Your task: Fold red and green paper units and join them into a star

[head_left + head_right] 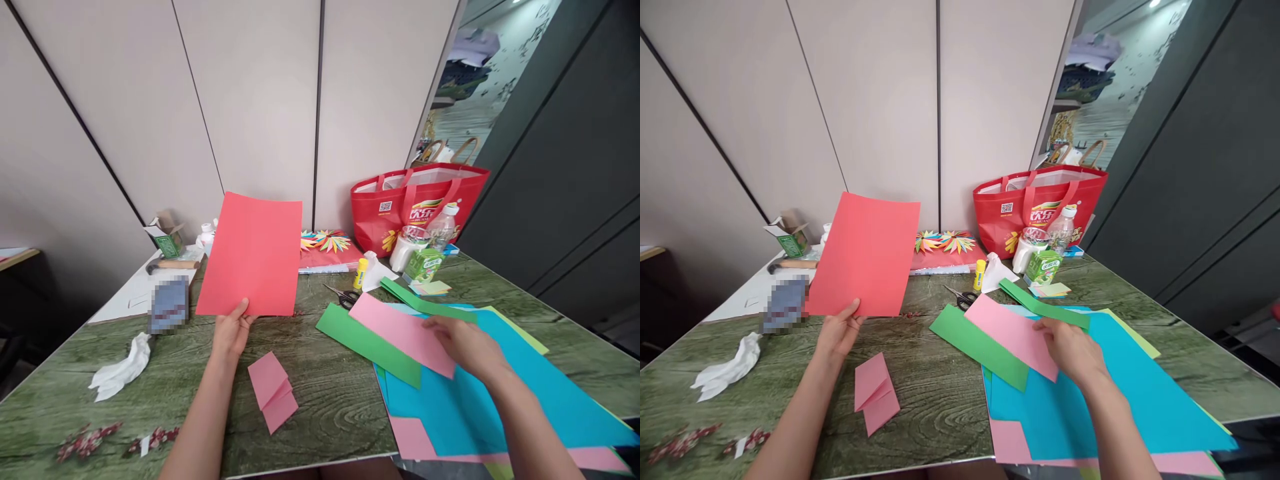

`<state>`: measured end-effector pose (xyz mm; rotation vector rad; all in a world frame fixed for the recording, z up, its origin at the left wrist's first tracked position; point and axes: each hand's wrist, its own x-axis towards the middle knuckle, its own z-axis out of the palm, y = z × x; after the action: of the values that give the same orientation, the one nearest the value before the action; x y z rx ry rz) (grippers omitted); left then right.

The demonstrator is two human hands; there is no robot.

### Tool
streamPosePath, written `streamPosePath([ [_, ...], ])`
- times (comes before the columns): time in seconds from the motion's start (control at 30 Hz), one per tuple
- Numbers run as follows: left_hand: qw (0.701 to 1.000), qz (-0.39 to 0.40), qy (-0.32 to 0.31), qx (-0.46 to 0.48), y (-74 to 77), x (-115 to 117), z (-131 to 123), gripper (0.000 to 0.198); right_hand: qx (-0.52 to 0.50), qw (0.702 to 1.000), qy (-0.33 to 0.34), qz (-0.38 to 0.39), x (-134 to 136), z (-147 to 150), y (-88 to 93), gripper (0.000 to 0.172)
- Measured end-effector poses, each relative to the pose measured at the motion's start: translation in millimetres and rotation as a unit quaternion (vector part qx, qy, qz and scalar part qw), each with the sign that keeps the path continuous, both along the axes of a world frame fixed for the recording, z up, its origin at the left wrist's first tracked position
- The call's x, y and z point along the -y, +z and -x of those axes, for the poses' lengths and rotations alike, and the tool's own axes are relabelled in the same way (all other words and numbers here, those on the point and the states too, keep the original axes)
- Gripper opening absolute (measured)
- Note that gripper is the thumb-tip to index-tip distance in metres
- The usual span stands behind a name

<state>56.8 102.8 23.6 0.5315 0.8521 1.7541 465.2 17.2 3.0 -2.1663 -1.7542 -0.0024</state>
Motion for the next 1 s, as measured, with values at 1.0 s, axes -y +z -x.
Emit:
streamPosePath([
  [1.0,0.994,0.017,-0.102,-0.026,-4.0,2,0,0.036,0.004,0.989,-0.044,-0.143,-46,-26,-7.6,0.057],
])
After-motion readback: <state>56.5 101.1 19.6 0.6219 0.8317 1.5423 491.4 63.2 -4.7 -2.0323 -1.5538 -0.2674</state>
